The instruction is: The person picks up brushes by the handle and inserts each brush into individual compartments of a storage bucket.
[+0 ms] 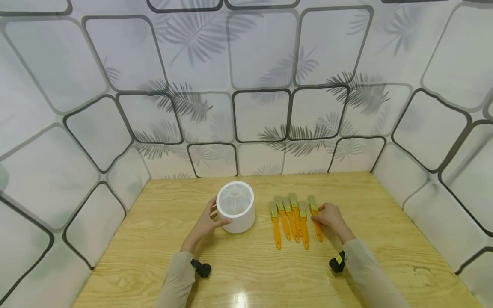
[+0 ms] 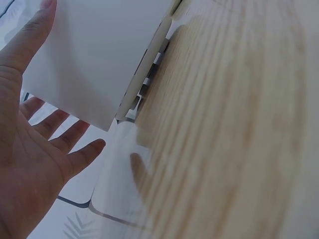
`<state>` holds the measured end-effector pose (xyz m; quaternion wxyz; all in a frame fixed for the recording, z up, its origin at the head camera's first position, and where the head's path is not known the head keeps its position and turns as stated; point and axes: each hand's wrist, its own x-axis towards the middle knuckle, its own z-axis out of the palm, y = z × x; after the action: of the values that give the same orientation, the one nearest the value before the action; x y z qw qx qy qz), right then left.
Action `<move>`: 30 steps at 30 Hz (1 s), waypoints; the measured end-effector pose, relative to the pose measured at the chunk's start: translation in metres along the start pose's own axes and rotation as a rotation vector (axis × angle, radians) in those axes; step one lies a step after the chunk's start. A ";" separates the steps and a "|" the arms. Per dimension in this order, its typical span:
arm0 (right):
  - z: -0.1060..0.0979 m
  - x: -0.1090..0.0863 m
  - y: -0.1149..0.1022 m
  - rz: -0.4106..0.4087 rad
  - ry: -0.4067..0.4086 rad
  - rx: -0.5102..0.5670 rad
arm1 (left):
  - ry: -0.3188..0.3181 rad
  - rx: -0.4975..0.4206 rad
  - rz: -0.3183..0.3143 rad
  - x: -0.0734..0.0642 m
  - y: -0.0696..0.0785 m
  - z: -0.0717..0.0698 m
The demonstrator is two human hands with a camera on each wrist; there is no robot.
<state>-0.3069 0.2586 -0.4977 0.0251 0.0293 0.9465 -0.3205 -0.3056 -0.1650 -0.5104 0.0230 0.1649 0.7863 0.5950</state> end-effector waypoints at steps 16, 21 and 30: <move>-0.001 -0.002 0.001 -0.010 0.010 0.033 | -0.042 -0.019 -0.018 -0.012 0.034 -0.002; -0.001 -0.003 0.004 -0.031 0.023 0.047 | -0.034 -0.017 0.007 -0.012 0.032 -0.002; -0.003 -0.001 0.009 -0.029 0.024 0.056 | -0.043 -0.037 -0.033 -0.012 0.032 -0.001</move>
<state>-0.3051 0.2677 -0.5007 0.0083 0.0201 0.9376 -0.3470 -0.2874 -0.1618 -0.4813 0.0528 0.1642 0.7770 0.6055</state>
